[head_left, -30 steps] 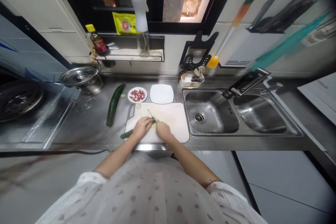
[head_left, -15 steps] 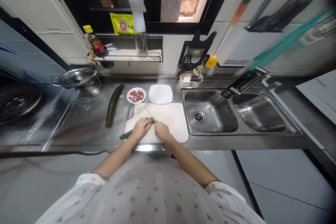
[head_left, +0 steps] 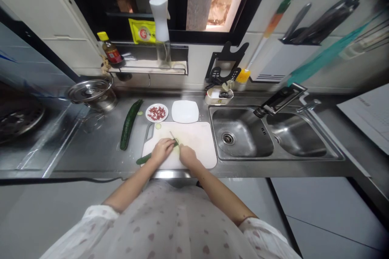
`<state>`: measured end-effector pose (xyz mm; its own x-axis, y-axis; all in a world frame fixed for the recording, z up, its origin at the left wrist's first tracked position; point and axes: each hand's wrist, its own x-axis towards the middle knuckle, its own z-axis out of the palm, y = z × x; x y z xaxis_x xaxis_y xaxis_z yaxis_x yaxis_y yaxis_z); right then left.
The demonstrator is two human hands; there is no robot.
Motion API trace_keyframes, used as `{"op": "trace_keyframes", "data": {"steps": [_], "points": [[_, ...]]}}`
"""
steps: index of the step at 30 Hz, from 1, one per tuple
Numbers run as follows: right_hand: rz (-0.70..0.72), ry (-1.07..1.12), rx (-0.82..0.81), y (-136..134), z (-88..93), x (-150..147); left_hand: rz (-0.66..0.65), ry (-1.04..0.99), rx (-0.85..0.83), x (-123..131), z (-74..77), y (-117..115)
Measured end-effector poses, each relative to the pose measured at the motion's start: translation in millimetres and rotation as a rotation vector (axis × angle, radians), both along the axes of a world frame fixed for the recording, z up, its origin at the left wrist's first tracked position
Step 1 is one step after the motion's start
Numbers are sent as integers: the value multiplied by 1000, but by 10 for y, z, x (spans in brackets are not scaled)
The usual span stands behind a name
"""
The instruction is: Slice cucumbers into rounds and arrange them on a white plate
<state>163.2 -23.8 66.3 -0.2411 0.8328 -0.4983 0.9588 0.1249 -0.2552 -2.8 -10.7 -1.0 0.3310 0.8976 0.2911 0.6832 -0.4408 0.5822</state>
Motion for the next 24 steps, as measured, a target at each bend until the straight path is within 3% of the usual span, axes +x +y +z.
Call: {"op": "trace_keyframes", "data": {"steps": [17,24], "points": [[-4,18,98,96,-109,-73,19,-18,47,21,-40,8],[-25,-2,55,62,-41,-85,26,-32,37,13,-23,0]]}}
